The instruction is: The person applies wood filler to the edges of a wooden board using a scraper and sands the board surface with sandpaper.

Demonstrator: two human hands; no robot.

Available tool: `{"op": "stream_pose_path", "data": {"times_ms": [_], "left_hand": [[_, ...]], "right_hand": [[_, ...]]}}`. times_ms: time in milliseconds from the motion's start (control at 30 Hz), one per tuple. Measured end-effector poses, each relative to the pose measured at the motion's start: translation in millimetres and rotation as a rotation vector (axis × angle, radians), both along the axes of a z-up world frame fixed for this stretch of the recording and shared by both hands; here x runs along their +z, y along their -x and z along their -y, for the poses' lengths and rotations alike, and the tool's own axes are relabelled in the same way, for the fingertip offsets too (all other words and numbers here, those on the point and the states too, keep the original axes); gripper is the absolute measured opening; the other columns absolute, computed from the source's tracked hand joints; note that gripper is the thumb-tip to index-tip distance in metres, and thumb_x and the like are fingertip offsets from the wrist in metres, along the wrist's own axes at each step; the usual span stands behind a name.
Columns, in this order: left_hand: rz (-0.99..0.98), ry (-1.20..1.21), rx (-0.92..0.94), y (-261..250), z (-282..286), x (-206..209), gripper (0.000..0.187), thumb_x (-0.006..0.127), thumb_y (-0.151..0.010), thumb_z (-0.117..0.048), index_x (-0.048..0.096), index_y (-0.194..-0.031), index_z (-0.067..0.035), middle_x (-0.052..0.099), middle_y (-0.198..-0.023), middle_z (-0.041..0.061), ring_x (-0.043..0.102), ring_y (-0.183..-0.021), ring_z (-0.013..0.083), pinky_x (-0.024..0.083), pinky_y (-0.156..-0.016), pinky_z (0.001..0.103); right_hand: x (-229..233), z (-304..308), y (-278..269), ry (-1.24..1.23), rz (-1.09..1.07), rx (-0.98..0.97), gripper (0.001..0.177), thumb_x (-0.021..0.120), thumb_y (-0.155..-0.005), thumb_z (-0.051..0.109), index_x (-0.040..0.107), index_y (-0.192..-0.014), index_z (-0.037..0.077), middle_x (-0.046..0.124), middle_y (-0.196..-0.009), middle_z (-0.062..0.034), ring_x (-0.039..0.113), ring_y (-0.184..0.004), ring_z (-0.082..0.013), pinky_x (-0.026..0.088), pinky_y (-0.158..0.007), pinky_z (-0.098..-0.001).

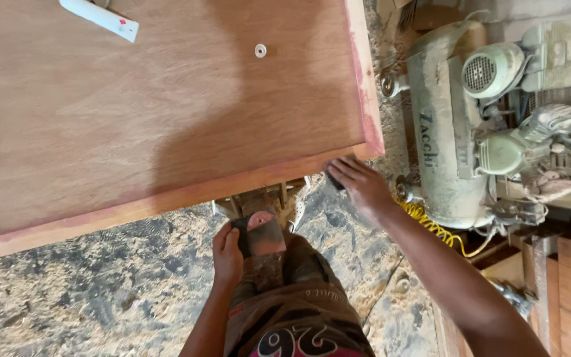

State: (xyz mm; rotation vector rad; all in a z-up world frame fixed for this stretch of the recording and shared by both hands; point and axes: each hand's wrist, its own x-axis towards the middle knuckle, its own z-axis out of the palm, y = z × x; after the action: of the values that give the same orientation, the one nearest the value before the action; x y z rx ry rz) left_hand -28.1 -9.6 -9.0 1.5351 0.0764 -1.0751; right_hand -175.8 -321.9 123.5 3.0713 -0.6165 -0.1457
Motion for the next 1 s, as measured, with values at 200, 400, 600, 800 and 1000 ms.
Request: {"op": "stream_pose_path", "data": {"times_ms": [200,400,600,800,1000], "left_hand": [[-0.102,0.028,0.014,-2,-7,4,0.036,0.049,-0.104,-0.017,0.067,-0.119,0.010,0.068,-0.099,0.012,0.058,-0.086,0.0188,0.050,-0.076,0.033],[-0.010,-0.127,0.078,9,-30,-20,0.040,0.052,-0.101,-0.019,0.062,-0.129,0.008,0.066,-0.114,0.010,0.060,-0.101,0.0180,0.048,-0.088,0.031],[-0.038,-0.092,0.104,3,-58,-17,0.036,0.050,-0.101,-0.016,0.066,-0.120,0.011,0.069,-0.107,0.013,0.062,-0.094,0.0215,0.051,-0.083,0.034],[-0.174,-0.051,0.265,-7,-72,-8,0.034,0.049,-0.101,-0.015,0.064,-0.119,0.009,0.068,-0.104,0.013,0.064,-0.089,0.0226,0.053,-0.078,0.038],[-0.085,-0.125,0.256,3,-68,-29,0.040,0.053,-0.099,-0.016,0.060,-0.130,0.008,0.067,-0.119,0.013,0.062,-0.107,0.0219,0.049,-0.093,0.034]], "right_hand": [[-19,-6,-45,-0.366,-0.035,-0.616,0.045,0.047,-0.097,-0.003,0.060,-0.134,0.019,0.072,-0.116,-0.0081,0.073,-0.084,-0.0266,0.057,-0.051,-0.0391],[-51,-98,-92,-0.234,0.041,-0.233,0.064,0.063,-0.076,0.001,0.056,-0.140,0.005,0.070,-0.122,-0.0181,0.071,-0.104,-0.0337,0.063,-0.065,-0.0414],[-37,-96,-97,-0.357,-0.030,-0.011,0.048,0.064,-0.086,0.011,0.064,-0.135,0.010,0.069,-0.130,-0.0156,0.066,-0.112,-0.0333,0.060,-0.082,-0.0463],[-42,-47,-90,-0.285,-0.026,0.133,0.057,0.058,-0.087,0.001,0.061,-0.142,0.017,0.068,-0.137,-0.0086,0.065,-0.127,-0.0279,0.053,-0.108,-0.0427],[-28,-30,-66,-0.424,-0.113,-0.006,0.051,0.056,-0.099,0.000,0.063,-0.142,0.026,0.067,-0.136,-0.0103,0.064,-0.123,-0.0282,0.054,-0.102,-0.0413]]}}
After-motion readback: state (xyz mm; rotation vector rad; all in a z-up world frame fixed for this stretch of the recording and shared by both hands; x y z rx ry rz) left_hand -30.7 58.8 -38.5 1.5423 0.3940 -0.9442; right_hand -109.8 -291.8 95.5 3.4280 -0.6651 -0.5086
